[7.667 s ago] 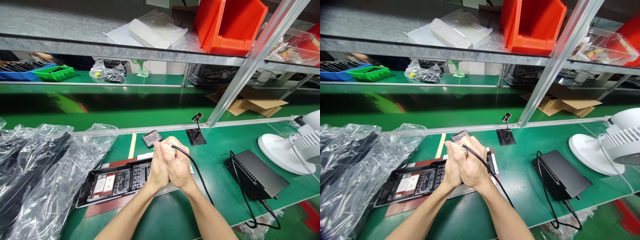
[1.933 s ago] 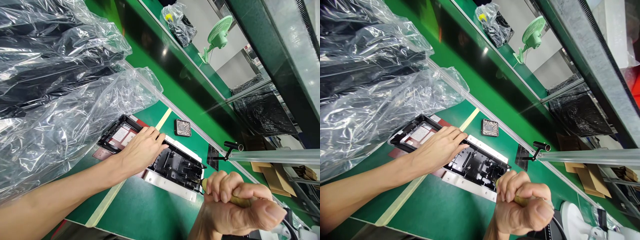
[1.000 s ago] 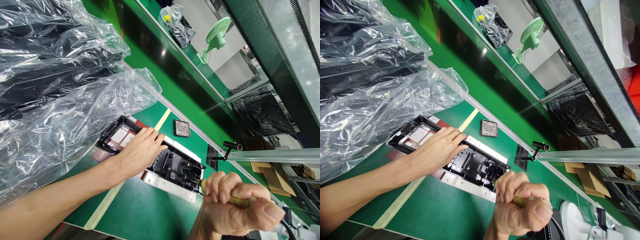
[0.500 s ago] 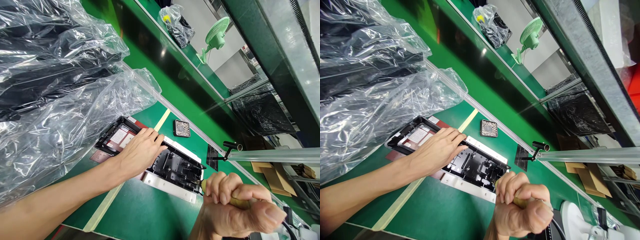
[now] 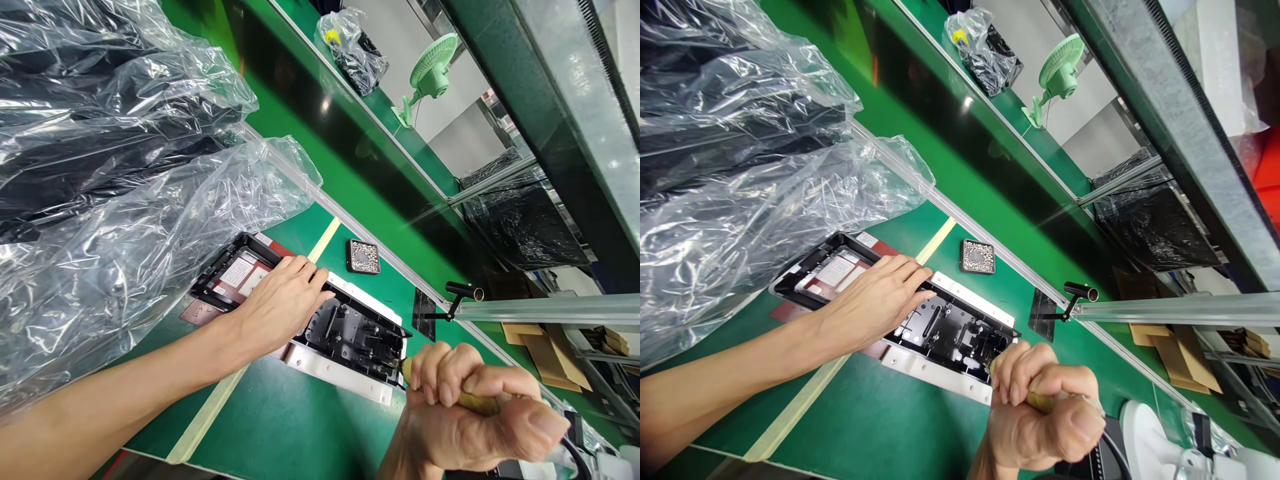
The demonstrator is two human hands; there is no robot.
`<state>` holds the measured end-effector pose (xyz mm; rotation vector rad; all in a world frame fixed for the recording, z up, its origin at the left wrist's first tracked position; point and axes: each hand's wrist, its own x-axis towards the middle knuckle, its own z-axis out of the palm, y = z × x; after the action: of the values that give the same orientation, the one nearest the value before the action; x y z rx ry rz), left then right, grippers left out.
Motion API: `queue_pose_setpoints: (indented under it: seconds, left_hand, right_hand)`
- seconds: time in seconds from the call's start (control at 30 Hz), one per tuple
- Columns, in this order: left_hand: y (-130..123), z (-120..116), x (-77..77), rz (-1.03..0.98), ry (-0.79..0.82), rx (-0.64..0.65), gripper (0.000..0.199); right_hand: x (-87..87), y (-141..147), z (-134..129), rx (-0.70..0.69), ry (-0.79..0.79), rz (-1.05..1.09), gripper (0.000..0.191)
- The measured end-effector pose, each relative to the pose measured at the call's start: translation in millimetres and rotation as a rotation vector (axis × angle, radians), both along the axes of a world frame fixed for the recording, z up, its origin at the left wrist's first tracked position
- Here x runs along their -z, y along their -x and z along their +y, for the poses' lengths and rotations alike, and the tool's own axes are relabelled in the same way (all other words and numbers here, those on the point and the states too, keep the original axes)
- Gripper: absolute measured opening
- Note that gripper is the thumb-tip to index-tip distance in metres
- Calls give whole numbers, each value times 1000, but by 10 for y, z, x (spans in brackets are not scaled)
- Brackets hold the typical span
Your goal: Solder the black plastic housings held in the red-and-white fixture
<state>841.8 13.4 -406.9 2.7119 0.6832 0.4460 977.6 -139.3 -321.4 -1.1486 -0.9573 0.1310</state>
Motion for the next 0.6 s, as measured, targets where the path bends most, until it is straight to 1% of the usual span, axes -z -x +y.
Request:
queue_pose_setpoints:
  seconds: [0.13,0.3,0.47,0.6]
  left_hand:
    - [2,-1,-3,-4,-8,-8,38]
    - [2,5,-14,-11,-3,-9,37]
    - [-4,6,-16,-9,-2,-5,36]
    - [-2,0,-15,-4,-5,-8,36]
  right_hand:
    - [-8,8,6,0,-6,-9,48]
    - [-9,9,22,-15,-4,-16,47]
    - [0,1,24,-23,-16,-32,41]
    - [1,-1,26,-22,-13,-25,49]
